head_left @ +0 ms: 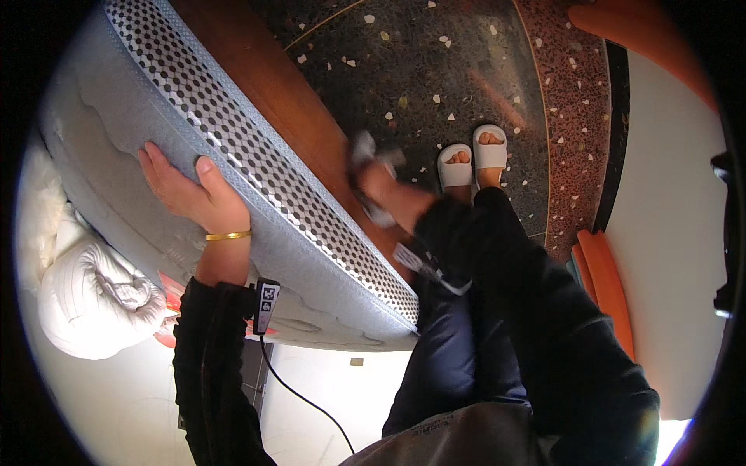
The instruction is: The person wipes the wooden frame of a bed with a cloth. They move around the bed to clean different sides and edges, using both hands to hold the cloth and wipe the surface.
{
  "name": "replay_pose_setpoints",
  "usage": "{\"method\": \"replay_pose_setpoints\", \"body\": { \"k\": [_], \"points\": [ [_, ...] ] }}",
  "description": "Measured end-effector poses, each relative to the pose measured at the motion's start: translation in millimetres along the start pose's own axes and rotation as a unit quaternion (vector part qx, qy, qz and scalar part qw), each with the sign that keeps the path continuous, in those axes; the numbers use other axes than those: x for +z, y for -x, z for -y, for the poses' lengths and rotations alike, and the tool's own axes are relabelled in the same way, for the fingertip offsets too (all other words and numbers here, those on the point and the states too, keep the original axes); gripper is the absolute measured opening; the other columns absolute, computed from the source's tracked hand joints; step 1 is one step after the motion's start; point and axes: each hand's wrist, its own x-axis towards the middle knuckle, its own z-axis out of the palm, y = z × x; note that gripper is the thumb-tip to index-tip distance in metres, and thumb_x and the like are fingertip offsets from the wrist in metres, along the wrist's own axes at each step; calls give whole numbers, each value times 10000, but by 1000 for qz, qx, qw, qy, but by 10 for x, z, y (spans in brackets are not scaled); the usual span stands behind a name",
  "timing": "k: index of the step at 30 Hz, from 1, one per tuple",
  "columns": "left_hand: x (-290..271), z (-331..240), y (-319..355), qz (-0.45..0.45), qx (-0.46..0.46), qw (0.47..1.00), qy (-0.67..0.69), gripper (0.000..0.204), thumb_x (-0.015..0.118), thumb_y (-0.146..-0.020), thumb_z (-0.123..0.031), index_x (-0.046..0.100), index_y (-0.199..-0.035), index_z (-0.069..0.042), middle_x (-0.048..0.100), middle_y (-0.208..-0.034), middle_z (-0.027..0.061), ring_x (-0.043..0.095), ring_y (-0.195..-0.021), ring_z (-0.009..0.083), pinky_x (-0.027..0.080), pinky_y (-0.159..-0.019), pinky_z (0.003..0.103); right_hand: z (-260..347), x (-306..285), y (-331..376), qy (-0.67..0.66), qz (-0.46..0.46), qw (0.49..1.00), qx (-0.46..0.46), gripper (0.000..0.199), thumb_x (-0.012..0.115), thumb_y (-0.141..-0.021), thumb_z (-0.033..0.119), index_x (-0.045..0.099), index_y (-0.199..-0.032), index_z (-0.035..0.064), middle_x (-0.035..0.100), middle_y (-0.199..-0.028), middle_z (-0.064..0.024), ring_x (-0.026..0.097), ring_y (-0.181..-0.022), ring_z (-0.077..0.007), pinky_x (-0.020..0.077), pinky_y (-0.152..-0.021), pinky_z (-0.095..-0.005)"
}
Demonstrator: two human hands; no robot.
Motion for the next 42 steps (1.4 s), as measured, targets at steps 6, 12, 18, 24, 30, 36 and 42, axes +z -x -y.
{"method": "replay_pose_setpoints", "body": {
  "k": [6, 12, 18, 24, 30, 36, 42],
  "points": [
    [-43, -56, 12, 30, -39, 999, -13, 756, 281, -905, -595, 291, -1415, -36, 295, -1436, 225, 302, -1314, 380, 220, -1053, 516, 950, -484, -874, 74, 23, 976, -201, 330, 417, -903, 185, 576, -1129, 5, 516, -1188, -269, 467, -1109, -414, 377, -949, -495],
    [-38, -50, 1, 31, -39, 999, 9, 746, 274, -903, -587, 288, -1421, -50, 288, -1443, 207, 281, -1326, 371, 189, -1064, 512, -745, 79, 860, -230, 47, 966, 110, 454, 384, -952, 238, 386, -1355, 27, 451, -1351, -155, 415, -1241, -242, 325, -1039, -318],
    [-62, -49, 23, 49, -60, 997, 0, 762, 264, -899, -598, 285, -1420, -41, 287, -1441, 209, 273, -1328, 368, 182, -1066, 511, -1319, 349, 2134, -470, 95, 765, 430, 500, 438, -944, 321, 387, -1350, 35, 408, -1376, -129, 424, -1214, -255, 306, -1049, -308],
    [-45, -41, 6, 25, -30, 999, -2, 749, 298, -902, -569, 325, -1391, -2, 323, -1410, 248, 322, -1290, 398, 232, -1046, 509, 89, -85, 1435, -202, -13, 979, 7, 402, 467, -933, 158, 432, -1303, 6, 260, -1423, -275, 346, -1275, -405, 300, -1057, -416],
    [-49, -39, -21, 9, 4, 1000, 13, 708, 367, -899, -471, 337, -1363, 62, 340, -1380, 293, 347, -1252, 444, 252, -1028, 515, 2340, -1029, -575, -158, -32, 922, -352, 442, 388, -950, 278, 426, -1314, 30, 305, -1414, -256, 295, -1291, -447, 295, -1066, -450],
    [-62, -61, 2, 19, -21, 999, 16, 719, 369, -884, -466, 331, -1372, 61, 330, -1396, 284, 337, -1264, 429, 228, -1035, 508, 2328, -1070, -1440, 346, -61, 849, -395, 275, 449, -860, 142, 591, -1029, -22, 539, -1155, -226, 378, -1215, -421, 295, -1038, -494],
    [-38, -40, -3, 10, -13, 1000, 13, 726, 336, -892, -498, 348, -1362, 55, 364, -1373, 278, 367, -1234, 438, 239, -1024, 511, 457, -647, 544, -37, 107, 994, 1, 314, 438, -875, 182, 555, -1079, -27, 544, -1165, -215, 433, -1172, -364, 323, -1005, -478]
  ]
}}
